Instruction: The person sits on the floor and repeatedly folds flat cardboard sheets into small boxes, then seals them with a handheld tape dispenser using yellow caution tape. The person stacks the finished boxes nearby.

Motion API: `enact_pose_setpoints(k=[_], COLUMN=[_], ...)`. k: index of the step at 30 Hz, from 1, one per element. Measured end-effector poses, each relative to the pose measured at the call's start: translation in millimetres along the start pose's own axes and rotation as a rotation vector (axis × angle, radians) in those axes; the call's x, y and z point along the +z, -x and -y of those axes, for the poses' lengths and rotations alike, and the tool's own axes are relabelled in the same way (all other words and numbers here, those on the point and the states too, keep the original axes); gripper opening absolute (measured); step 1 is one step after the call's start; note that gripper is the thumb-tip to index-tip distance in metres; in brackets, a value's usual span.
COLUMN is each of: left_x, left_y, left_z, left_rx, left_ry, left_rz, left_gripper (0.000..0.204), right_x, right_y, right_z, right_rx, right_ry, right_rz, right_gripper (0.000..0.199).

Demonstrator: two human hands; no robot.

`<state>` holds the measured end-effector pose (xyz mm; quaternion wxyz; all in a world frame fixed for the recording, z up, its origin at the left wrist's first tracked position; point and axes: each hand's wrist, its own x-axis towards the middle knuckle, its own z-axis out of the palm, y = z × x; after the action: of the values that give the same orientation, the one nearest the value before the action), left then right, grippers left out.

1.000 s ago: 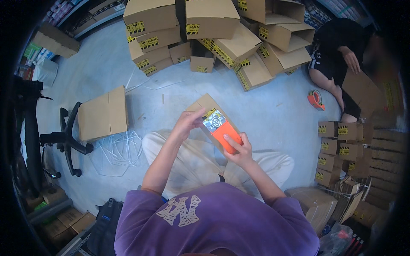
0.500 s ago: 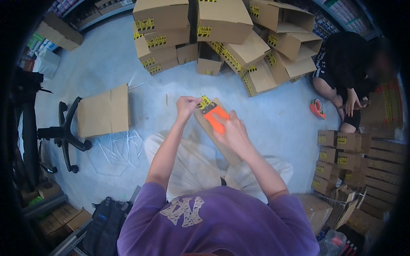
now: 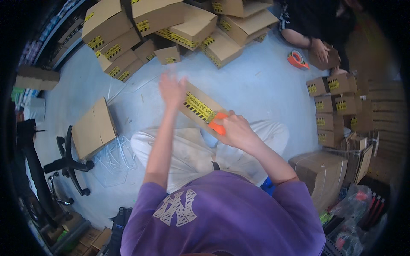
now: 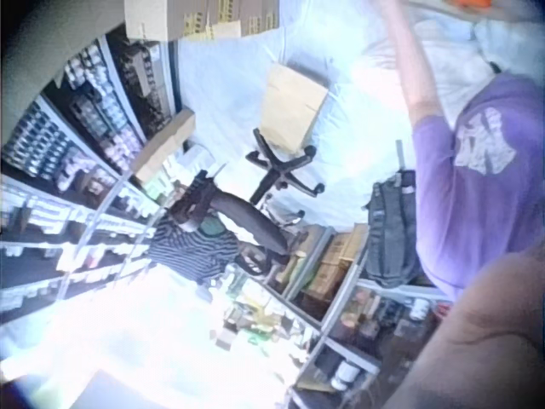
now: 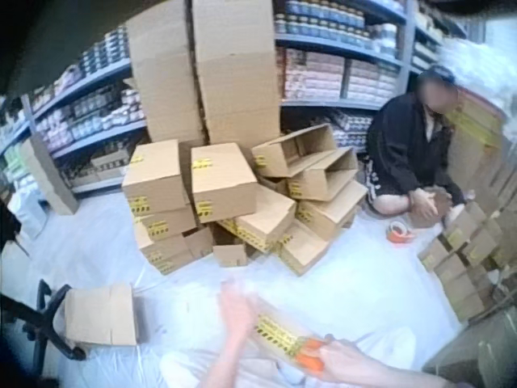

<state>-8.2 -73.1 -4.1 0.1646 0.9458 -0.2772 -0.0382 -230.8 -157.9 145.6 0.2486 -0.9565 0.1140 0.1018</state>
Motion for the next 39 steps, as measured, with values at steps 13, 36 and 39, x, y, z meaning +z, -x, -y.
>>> enact_pose_setpoints(k=[13, 36, 39], left_x=[15, -33, -69], left_y=[62, 101, 74], left_z=[-61, 22, 75], left_rx=[0.279, 1.025, 1.145], left_ry=[-0.062, -0.339, -0.249], left_rz=[-0.136, 0.222, 0.54], left_gripper=[0.058, 0.067, 0.054], right_x=[34, 12, 19], right_y=[92, 56, 52], right_z=[-38, -86, -84], right_rx=[0.176, 0.245, -0.02], right_ry=[-0.157, -0.237, -0.265], right_rz=[-0.109, -0.338, -0.523], right_gripper=[0.054, 0.051, 0.056])
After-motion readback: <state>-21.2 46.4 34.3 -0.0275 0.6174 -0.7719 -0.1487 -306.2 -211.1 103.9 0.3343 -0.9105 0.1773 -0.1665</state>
